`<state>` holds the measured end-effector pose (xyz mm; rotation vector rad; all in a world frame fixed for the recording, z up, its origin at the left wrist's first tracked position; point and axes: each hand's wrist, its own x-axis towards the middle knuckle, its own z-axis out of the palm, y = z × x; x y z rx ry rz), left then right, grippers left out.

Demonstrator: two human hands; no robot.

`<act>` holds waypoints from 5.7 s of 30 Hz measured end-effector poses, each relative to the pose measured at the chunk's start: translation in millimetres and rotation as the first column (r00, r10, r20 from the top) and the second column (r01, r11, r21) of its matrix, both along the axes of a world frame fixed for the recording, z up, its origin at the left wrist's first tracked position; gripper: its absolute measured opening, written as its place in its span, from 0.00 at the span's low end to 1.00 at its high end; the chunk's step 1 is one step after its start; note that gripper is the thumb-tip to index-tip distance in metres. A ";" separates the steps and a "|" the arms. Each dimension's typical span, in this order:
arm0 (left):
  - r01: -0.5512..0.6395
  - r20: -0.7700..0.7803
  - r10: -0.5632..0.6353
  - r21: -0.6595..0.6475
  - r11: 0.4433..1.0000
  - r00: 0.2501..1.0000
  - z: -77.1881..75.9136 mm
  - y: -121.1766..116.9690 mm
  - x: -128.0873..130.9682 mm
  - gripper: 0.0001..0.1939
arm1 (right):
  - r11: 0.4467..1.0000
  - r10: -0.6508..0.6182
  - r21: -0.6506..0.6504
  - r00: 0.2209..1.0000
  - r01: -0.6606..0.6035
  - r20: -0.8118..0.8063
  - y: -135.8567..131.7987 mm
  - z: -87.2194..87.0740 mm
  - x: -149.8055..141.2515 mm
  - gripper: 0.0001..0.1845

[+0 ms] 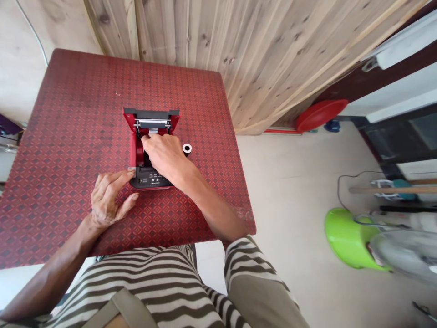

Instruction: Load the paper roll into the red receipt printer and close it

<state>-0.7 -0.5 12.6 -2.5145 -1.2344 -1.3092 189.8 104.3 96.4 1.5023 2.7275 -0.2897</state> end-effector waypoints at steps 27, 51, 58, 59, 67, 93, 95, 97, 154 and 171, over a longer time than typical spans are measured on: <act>-0.041 0.030 0.041 0.014 0.999 0.999 -9.1 0.9 0.2 0.30 | 0.887 -0.442 -0.317 0.416 0.337 -0.795 -97.1 -99.2 91.0 0.14; -0.019 0.040 0.018 0.010 1.000 0.999 -6.3 -0.1 -0.3 0.33 | 0.902 -0.386 -0.248 0.406 0.354 -0.828 -98.3 -115.0 87.3 0.25; -0.011 0.035 0.010 0.033 0.999 0.999 -5.6 0.1 1.4 0.31 | 0.915 -0.357 -0.227 0.405 0.334 -0.842 -96.8 -117.6 89.1 0.29; -0.009 0.036 0.008 0.036 0.999 0.999 -5.6 0.8 1.6 0.32 | 0.915 -0.357 -0.231 0.396 0.331 -0.846 -96.4 -118.0 89.1 0.29; 0.002 -0.006 -0.001 0.118 0.993 1.000 -7.2 3.4 -0.1 0.33 | 0.898 -0.391 -0.273 0.341 0.344 -0.855 -96.6 -118.8 89.1 0.28; -0.009 -0.172 0.015 0.032 0.999 0.985 17.3 19.5 4.2 0.39 | 0.854 -0.412 -0.202 0.387 0.479 -0.825 -94.3 -118.6 82.9 0.24; 0.004 -0.196 0.005 0.045 0.999 0.981 20.2 24.9 4.1 0.38 | 0.848 -0.430 -0.257 0.316 0.463 -0.846 -95.1 -121.4 83.5 0.24; 0.014 -0.194 -0.003 0.053 0.999 0.981 21.3 28.4 5.0 0.37 | 0.835 -0.455 -0.334 0.208 0.438 -0.866 -95.1 -124.1 86.7 0.24; 0.002 -0.033 -0.003 -0.045 0.999 0.999 -3.6 0.9 7.6 0.44 | 0.991 0.131 0.081 0.915 -0.108 -0.382 -2.8 -15.2 51.5 0.19; -0.020 -0.086 0.027 0.079 0.997 0.996 -7.9 5.4 6.2 0.42 | 0.970 0.068 0.216 0.740 0.107 -0.670 -46.5 -37.4 73.7 0.16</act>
